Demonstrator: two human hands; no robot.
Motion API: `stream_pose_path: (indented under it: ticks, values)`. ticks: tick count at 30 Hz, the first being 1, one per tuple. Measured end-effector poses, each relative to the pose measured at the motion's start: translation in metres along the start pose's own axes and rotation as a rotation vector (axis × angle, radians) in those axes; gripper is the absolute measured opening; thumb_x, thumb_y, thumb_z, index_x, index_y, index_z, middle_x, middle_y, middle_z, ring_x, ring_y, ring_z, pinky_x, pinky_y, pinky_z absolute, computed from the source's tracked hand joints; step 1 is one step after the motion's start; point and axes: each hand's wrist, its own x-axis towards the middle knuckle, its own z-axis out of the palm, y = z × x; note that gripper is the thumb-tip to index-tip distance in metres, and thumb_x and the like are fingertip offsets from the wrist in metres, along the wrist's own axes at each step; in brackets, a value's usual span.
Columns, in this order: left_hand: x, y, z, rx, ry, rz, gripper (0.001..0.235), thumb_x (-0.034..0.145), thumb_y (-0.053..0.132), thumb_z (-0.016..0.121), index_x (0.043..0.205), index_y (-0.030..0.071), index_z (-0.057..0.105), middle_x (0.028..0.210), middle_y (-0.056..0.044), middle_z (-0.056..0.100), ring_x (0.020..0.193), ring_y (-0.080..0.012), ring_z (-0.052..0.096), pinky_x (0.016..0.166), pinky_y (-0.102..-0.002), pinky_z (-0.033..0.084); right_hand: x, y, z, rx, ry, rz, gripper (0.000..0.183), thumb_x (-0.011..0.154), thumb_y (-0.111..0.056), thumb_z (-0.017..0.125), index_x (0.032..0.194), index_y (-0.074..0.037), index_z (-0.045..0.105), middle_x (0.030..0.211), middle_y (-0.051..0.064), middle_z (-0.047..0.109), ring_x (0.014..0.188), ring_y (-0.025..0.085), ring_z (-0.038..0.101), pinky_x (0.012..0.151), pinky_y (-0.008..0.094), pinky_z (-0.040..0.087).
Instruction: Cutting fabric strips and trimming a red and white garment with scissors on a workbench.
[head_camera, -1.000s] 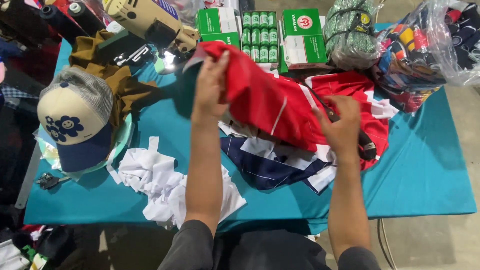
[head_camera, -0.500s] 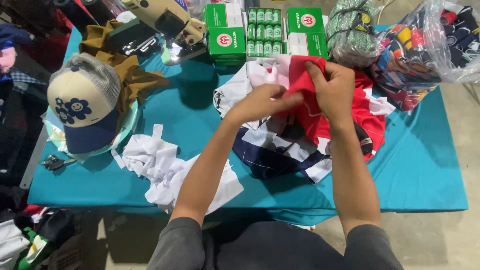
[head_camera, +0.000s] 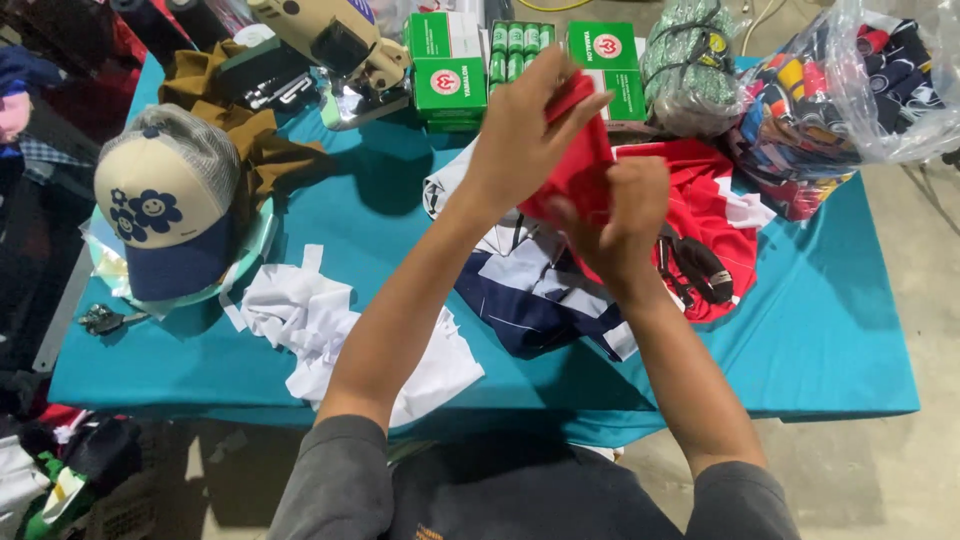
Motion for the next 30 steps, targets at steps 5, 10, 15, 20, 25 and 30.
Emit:
stream_pose_path:
  ticks: [5, 10, 15, 20, 25, 30]
  values:
    - [0.016, 0.005, 0.009, -0.686, -0.05, -0.289, 0.025, 0.102, 0.036, 0.058, 0.118, 0.017, 0.051, 0.112, -0.009, 0.071, 0.092, -0.0275, 0.083, 0.068, -0.029, 0.073, -0.017, 0.03, -0.013, -0.004, -0.13, 0.33, 0.018, 0.103, -0.011, 0.075, 0.097, -0.001, 0.062, 0.082, 0.013, 0.063, 0.066, 0.027, 0.055, 0.058, 0.043, 0.04]
    - [-0.056, -0.051, 0.052, -0.389, -0.526, -0.348, 0.07, 0.088, 0.063, 0.07, 0.123, 0.004, 0.061, 0.104, -0.024, 0.071, 0.098, -0.0393, 0.07, 0.084, -0.048, 0.053, -0.029, 0.104, -0.032, 0.486, 0.083, 0.696, 0.033, 0.108, -0.003, 0.047, 0.077, -0.014, 0.054, 0.065, 0.003, 0.051, 0.059, 0.017, 0.052, 0.068, 0.03, 0.045]
    - [-0.081, -0.041, 0.065, -0.248, -0.58, -0.357, 0.052, 0.092, 0.031, 0.071, 0.131, -0.001, 0.059, 0.122, -0.031, 0.067, 0.12, -0.0488, 0.062, 0.104, -0.055, 0.048, -0.003, 0.073, -0.029, 0.491, -0.014, 0.774, 0.032, 0.112, -0.01, 0.052, 0.082, -0.013, 0.062, 0.073, 0.001, 0.058, 0.072, 0.011, 0.054, 0.075, 0.026, 0.047]
    - [-0.042, -0.041, 0.037, -0.479, -0.25, -0.286, 0.019, 0.108, 0.028, 0.051, 0.114, 0.018, 0.066, 0.1, -0.003, 0.071, 0.102, -0.017, 0.065, 0.102, -0.036, 0.048, -0.005, 0.115, -0.04, 0.419, 0.088, 0.643, 0.023, 0.111, -0.004, 0.051, 0.097, -0.009, 0.068, 0.087, 0.005, 0.06, 0.086, 0.016, 0.055, 0.088, 0.033, 0.048]
    - [-0.035, -0.005, 0.024, -0.631, -0.034, -0.531, 0.042, 0.11, 0.044, 0.047, 0.133, 0.012, 0.062, 0.129, -0.012, 0.068, 0.129, -0.0267, 0.058, 0.115, -0.047, 0.042, 0.006, 0.102, -0.046, 0.38, -0.16, 0.506, 0.024, 0.121, -0.025, 0.058, 0.121, -0.005, 0.071, 0.101, 0.011, 0.064, 0.097, 0.018, 0.058, 0.09, 0.036, 0.05]
    - [-0.115, -0.113, 0.009, 0.172, -0.51, -0.722, 0.047, 0.102, 0.052, 0.045, 0.115, 0.011, 0.066, 0.11, -0.018, 0.071, 0.112, -0.0438, 0.065, 0.096, -0.057, 0.05, -0.032, 0.106, -0.052, -0.099, -0.67, 0.493, 0.033, 0.109, -0.028, 0.065, 0.121, 0.001, 0.073, 0.102, 0.025, 0.071, 0.099, 0.045, 0.069, 0.083, 0.05, 0.053]
